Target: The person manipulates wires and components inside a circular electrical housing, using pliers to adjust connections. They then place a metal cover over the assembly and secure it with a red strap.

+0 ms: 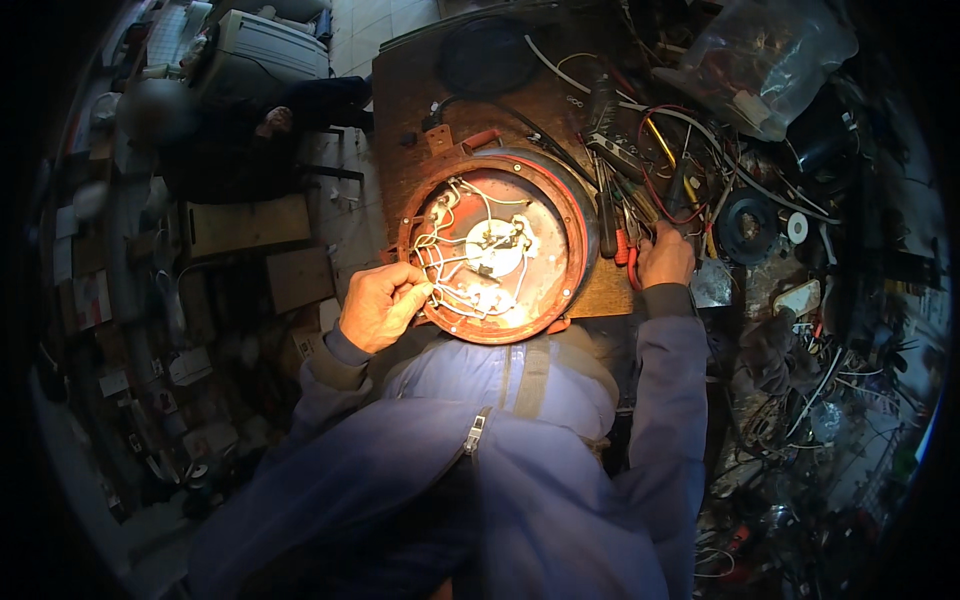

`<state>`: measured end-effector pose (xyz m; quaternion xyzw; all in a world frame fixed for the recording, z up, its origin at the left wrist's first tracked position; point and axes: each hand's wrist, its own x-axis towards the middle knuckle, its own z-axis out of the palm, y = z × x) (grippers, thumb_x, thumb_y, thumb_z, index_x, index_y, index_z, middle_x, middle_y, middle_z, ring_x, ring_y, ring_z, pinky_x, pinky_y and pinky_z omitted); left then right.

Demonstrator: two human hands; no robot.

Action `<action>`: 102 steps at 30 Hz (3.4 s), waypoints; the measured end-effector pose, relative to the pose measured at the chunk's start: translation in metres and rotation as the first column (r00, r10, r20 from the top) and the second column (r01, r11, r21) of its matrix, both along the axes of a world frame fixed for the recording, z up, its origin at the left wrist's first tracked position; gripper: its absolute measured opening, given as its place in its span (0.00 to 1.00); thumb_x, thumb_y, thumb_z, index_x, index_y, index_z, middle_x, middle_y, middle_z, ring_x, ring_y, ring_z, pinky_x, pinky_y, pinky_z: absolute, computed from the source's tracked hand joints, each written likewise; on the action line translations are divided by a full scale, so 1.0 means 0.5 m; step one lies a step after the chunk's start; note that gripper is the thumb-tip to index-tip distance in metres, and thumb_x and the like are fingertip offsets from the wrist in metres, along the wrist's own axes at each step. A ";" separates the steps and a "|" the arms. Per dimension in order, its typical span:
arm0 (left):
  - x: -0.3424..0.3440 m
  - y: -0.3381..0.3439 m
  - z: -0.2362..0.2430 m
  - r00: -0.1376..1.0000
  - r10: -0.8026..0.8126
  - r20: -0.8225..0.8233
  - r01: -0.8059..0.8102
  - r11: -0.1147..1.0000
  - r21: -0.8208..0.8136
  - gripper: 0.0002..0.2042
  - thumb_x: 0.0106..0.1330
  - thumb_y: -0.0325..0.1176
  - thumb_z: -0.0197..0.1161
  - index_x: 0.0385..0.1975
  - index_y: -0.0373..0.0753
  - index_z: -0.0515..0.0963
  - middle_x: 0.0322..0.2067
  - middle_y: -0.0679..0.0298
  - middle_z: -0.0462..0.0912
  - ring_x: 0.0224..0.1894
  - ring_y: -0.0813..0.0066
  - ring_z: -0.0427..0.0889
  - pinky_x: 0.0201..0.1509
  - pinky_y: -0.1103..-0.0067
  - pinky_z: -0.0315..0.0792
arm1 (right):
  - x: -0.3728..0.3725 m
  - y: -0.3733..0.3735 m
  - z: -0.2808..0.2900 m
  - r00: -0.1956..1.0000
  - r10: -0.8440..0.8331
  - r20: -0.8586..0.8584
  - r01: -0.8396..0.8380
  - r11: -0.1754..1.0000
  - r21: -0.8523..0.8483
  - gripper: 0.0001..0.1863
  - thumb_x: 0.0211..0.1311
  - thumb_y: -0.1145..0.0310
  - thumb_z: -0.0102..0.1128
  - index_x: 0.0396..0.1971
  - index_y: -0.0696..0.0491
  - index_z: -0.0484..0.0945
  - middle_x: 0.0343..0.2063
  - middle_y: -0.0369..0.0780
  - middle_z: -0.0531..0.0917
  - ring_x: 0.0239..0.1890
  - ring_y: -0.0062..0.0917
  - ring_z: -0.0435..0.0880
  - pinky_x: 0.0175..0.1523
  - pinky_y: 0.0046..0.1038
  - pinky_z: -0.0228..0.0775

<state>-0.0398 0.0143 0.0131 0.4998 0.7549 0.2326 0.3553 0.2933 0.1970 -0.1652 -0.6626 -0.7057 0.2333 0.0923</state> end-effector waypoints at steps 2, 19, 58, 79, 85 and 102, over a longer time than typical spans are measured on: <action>-0.006 -0.001 0.006 0.999 -0.051 0.000 0.051 0.999 -0.009 0.05 0.66 0.28 0.69 0.34 0.33 0.83 0.25 0.59 0.82 0.24 0.73 0.80 0.31 0.75 0.74 | 0.003 -0.001 0.007 1.000 0.005 -0.007 -0.006 0.999 -0.039 0.18 0.57 0.69 0.72 0.48 0.54 0.86 0.36 0.57 0.87 0.44 0.55 0.86 0.48 0.48 0.78; -0.051 0.015 0.015 0.907 -0.406 0.115 0.393 0.912 0.121 0.07 0.67 0.24 0.67 0.42 0.33 0.87 0.33 0.55 0.86 0.35 0.61 0.86 0.41 0.73 0.79 | 0.012 -0.072 -0.018 0.990 -0.054 -0.131 0.056 0.998 0.011 0.18 0.58 0.73 0.70 0.50 0.56 0.85 0.38 0.56 0.87 0.46 0.53 0.87 0.50 0.44 0.79; -0.020 0.045 -0.037 0.856 -0.335 -0.393 0.482 0.792 0.374 0.07 0.57 0.30 0.73 0.35 0.43 0.87 0.31 0.67 0.81 0.36 0.67 0.83 0.36 0.71 0.79 | -0.306 -0.286 0.271 0.738 0.336 -0.585 -0.169 0.931 0.322 0.08 0.56 0.84 0.67 0.34 0.58 0.80 0.31 0.44 0.82 0.32 0.35 0.83 0.39 0.29 0.76; -0.019 0.057 -0.019 0.752 -0.485 -0.446 0.630 0.729 0.269 0.10 0.57 0.29 0.67 0.38 0.40 0.86 0.53 0.62 0.79 0.61 0.56 0.71 0.65 0.62 0.67 | -0.302 -0.288 0.268 0.792 0.515 -0.329 -0.386 0.839 0.385 0.20 0.49 0.78 0.73 0.45 0.58 0.83 0.38 0.44 0.82 0.40 0.41 0.83 0.44 0.36 0.78; -0.024 0.064 -0.019 0.764 -0.491 -0.418 0.625 0.722 0.296 0.12 0.55 0.25 0.66 0.40 0.39 0.85 0.58 0.57 0.76 0.66 0.52 0.68 0.69 0.61 0.65 | -0.306 -0.279 0.272 0.790 0.546 -0.279 -0.439 0.821 0.365 0.21 0.48 0.77 0.73 0.47 0.57 0.82 0.38 0.43 0.81 0.40 0.40 0.81 0.45 0.37 0.75; -0.101 0.028 -0.031 0.956 -0.183 -0.229 0.272 0.846 0.459 0.13 0.54 0.14 0.62 0.37 0.36 0.86 0.51 0.57 0.82 0.58 0.54 0.78 0.61 0.66 0.74 | -0.316 -0.264 0.271 0.760 0.553 -0.341 -0.427 0.821 0.379 0.15 0.51 0.74 0.71 0.40 0.57 0.83 0.32 0.42 0.79 0.36 0.39 0.80 0.41 0.37 0.74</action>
